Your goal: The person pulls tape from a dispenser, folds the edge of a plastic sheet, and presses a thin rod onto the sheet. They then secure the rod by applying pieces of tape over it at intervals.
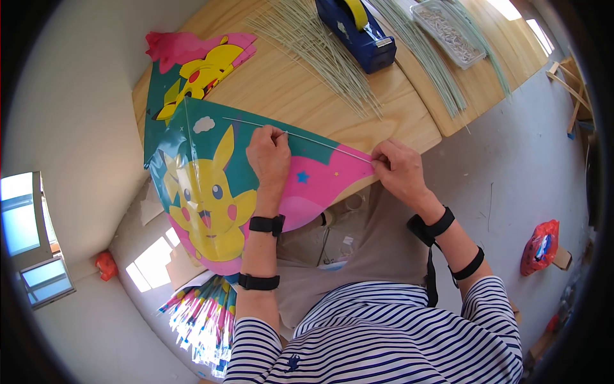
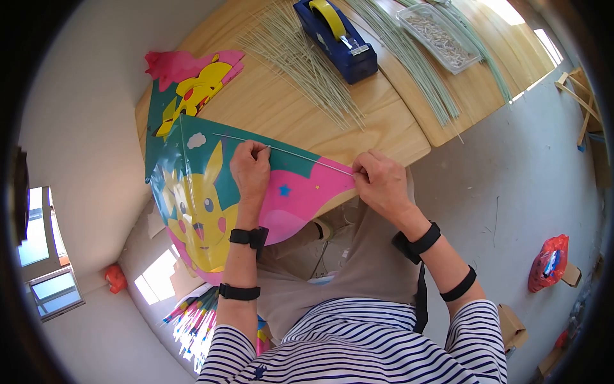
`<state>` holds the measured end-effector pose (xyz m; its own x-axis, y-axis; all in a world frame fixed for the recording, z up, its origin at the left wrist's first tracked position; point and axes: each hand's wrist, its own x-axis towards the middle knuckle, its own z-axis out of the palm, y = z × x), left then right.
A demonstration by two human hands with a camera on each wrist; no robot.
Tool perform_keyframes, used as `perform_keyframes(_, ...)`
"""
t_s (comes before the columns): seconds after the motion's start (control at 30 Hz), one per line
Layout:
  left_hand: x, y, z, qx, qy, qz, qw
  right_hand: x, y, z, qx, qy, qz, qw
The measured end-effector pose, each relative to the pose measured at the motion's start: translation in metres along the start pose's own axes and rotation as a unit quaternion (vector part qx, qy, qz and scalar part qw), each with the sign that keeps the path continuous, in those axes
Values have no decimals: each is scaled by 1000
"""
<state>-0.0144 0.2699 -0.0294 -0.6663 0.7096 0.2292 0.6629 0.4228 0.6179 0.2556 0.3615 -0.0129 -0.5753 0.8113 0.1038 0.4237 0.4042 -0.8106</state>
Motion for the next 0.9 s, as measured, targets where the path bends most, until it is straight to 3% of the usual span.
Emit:
perform_keyframes(0.4, -5, 6, -7, 25, -18, -26, 999, 1, 2, 1, -11, 1, -6, 1000)
perform_keyframes(0.9, 0, 3, -2, 39, -14, 24, 999, 2, 3, 3, -25, 9, -15, 1000)
